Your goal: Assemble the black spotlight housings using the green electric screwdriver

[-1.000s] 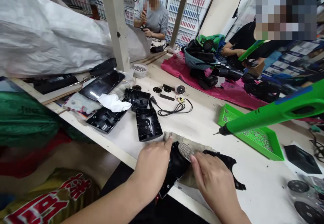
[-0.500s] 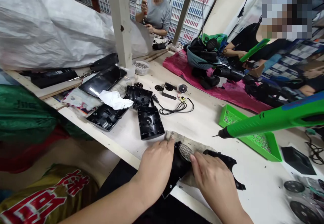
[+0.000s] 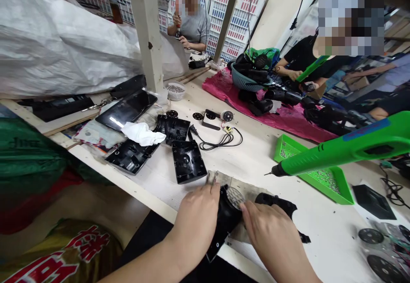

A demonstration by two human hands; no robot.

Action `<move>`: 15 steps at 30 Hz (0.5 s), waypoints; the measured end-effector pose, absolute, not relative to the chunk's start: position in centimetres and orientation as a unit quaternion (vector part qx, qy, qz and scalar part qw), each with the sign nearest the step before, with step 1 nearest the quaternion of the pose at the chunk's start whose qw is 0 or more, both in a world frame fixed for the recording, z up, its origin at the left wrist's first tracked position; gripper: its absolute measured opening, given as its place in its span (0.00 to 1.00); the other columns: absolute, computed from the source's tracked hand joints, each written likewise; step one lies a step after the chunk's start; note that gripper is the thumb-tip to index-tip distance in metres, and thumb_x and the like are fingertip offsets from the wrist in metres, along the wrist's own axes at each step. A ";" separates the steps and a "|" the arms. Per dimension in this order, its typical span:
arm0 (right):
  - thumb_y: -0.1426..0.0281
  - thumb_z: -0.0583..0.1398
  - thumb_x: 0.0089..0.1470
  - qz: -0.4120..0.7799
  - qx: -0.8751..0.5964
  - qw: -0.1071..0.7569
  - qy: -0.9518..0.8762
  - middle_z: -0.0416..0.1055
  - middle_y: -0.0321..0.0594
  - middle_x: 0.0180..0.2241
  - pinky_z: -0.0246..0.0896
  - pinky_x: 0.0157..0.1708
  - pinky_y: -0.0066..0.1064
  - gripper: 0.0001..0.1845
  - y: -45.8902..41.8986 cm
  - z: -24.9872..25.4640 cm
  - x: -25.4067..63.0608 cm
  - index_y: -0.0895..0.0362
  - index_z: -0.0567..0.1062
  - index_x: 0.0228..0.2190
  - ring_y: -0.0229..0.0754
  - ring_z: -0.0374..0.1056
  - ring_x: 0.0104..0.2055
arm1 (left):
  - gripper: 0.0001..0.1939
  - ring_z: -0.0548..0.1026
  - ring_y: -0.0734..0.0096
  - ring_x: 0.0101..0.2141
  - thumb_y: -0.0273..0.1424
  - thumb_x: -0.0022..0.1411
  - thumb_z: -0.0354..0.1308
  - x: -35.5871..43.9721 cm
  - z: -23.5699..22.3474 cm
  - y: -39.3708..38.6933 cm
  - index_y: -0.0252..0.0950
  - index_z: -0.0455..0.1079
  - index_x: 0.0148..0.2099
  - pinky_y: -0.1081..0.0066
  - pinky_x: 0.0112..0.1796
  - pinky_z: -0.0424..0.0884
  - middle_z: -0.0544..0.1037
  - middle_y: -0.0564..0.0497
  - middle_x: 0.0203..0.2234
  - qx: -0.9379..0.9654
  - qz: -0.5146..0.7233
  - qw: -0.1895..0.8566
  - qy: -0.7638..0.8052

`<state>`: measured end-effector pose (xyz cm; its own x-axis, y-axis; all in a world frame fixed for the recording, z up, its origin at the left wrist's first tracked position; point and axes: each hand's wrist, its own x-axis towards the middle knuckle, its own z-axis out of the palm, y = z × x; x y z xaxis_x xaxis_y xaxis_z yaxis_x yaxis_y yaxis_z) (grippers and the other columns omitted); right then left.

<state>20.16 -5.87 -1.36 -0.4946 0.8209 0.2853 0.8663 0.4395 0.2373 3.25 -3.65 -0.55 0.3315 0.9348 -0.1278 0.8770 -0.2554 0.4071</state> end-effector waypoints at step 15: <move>0.59 0.43 0.65 0.086 -0.653 0.299 -0.690 0.74 0.40 0.48 0.69 0.43 0.31 0.21 -8.9 -1.0 18.9 0.51 0.66 0.52 0.44 0.72 0.49 | 0.24 0.65 0.60 0.58 0.45 0.67 0.45 2.3 -1.6 -6.5 0.41 0.60 0.61 0.57 0.58 0.61 0.68 0.44 0.58 0.544 0.435 0.577 0.427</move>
<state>18.88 -8.93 -1.01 0.0327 0.9531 0.3010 0.8505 0.1316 -0.5093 2.32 -6.47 -1.64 0.2569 0.9663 -0.0185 -0.0382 0.0293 0.9988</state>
